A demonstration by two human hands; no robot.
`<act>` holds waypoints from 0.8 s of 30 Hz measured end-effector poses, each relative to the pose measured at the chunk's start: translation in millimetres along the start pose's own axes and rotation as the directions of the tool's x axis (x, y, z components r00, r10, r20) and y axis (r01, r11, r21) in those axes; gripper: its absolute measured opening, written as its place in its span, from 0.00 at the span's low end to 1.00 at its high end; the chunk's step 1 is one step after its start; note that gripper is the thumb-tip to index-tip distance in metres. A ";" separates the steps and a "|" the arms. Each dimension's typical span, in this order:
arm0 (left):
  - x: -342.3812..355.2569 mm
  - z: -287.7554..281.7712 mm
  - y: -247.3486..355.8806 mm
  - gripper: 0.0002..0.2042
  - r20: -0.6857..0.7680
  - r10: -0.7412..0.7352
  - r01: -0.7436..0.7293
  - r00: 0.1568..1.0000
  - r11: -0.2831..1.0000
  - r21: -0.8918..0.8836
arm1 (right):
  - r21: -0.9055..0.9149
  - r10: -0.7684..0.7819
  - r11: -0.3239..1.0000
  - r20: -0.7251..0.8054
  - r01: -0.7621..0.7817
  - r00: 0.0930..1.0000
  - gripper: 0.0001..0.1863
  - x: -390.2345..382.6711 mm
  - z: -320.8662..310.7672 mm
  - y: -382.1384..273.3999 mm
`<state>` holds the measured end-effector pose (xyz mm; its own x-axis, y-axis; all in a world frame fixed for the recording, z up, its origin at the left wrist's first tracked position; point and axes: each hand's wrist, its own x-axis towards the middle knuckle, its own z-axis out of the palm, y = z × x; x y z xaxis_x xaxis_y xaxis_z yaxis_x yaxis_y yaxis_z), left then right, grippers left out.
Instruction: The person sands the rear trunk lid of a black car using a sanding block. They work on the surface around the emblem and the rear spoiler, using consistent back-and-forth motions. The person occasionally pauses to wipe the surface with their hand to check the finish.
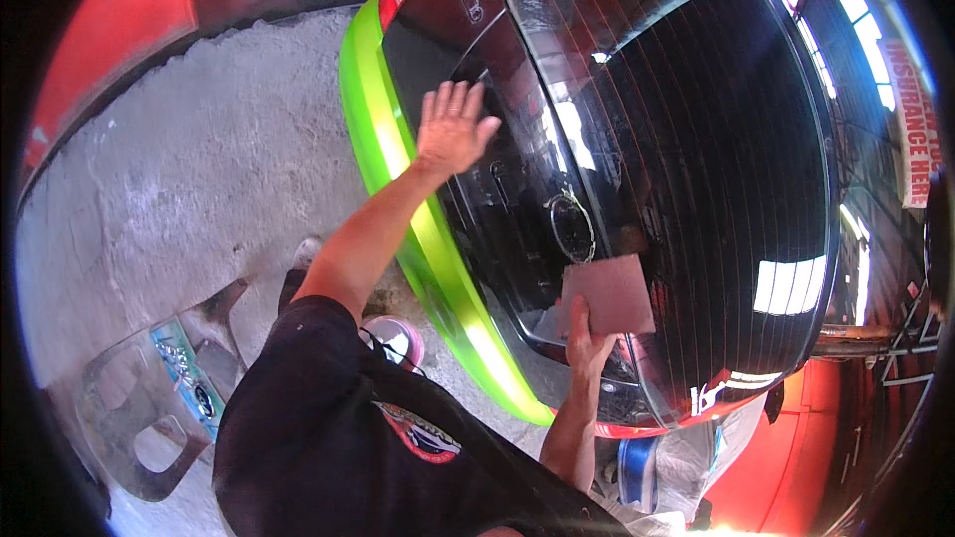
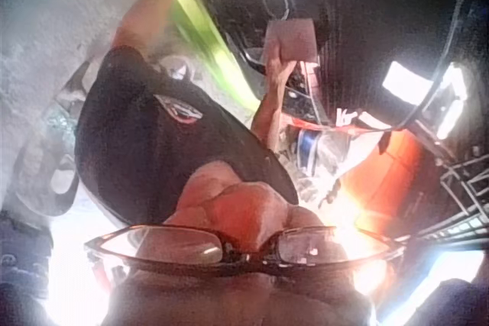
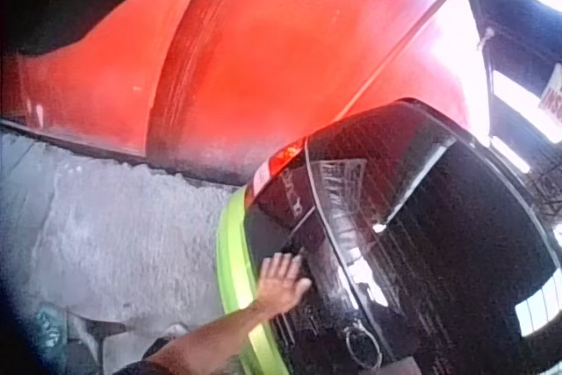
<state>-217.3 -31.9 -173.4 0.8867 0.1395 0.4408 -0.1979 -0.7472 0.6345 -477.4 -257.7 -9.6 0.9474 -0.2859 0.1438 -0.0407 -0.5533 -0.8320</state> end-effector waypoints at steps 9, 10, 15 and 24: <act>-343.0 -5.1 -199.0 0.26 0.948 -0.290 -0.149 0.133 0.939 0.309 | -0.164 -0.301 0.932 0.149 0.323 0.942 0.13 93.1 26.5 -37.9; -390.2 -15.9 -210.6 0.28 0.912 -0.375 0.027 0.168 0.926 0.376 | -0.216 -0.285 0.922 0.181 0.320 0.941 0.14 101.5 27.3 -34.7; -441.6 -72.6 -216.2 0.28 0.655 -0.675 0.624 0.340 0.683 0.380 | -0.107 -0.125 0.985 0.090 0.135 0.988 0.14 105.8 39.3 -33.4; -433.0 -78.6 -226.6 0.28 0.602 -0.748 0.743 0.279 0.565 0.358 | 0.073 -0.273 0.955 -0.152 0.286 0.950 0.15 94.6 66.8 8.2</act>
<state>-589.2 128.0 -458.1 0.6470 0.2067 -0.7339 0.6965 -0.5517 0.4587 -366.9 -237.1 -38.6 0.8626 -0.2396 0.4455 0.2558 -0.5533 -0.7927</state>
